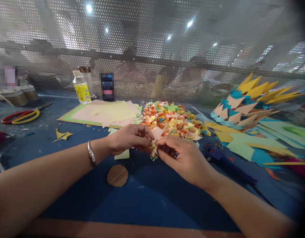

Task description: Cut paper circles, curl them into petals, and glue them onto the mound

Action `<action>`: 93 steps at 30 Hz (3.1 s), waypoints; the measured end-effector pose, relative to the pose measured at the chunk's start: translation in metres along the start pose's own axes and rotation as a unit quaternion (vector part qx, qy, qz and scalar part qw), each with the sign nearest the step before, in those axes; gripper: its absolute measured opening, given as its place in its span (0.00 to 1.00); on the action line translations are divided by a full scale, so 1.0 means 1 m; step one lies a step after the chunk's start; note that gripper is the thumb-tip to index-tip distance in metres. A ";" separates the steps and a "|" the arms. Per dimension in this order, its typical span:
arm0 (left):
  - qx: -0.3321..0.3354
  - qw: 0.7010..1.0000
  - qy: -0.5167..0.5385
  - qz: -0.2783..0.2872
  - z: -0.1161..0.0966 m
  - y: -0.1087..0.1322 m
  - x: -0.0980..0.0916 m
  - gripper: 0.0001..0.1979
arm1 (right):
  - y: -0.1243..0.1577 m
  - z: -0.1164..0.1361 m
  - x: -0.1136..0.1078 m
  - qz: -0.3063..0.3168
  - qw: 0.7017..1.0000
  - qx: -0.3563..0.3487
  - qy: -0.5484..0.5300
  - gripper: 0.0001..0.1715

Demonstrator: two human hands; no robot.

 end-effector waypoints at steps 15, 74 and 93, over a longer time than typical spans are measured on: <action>-0.120 0.985 0.034 0.121 0.001 0.001 -0.004 0.11 | 0.003 0.008 0.004 0.134 0.980 0.038 -0.141 0.07; 0.249 0.911 -0.288 -0.158 -0.012 0.024 0.022 0.04 | -0.004 -0.015 -0.003 -0.012 0.969 0.130 -0.212 0.09; 0.244 0.902 -0.315 -0.165 -0.008 0.023 0.023 0.05 | -0.003 -0.014 -0.004 -0.010 0.968 0.132 -0.213 0.09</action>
Point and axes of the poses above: each hand's wrist, its own y-axis away from the middle knuckle, its own x-axis out of the palm, z = x × y, the point moved 2 cm from there along -y, towards the middle knuckle, and after that the axes turned 11 degrees about y, right-handed, at the moved point
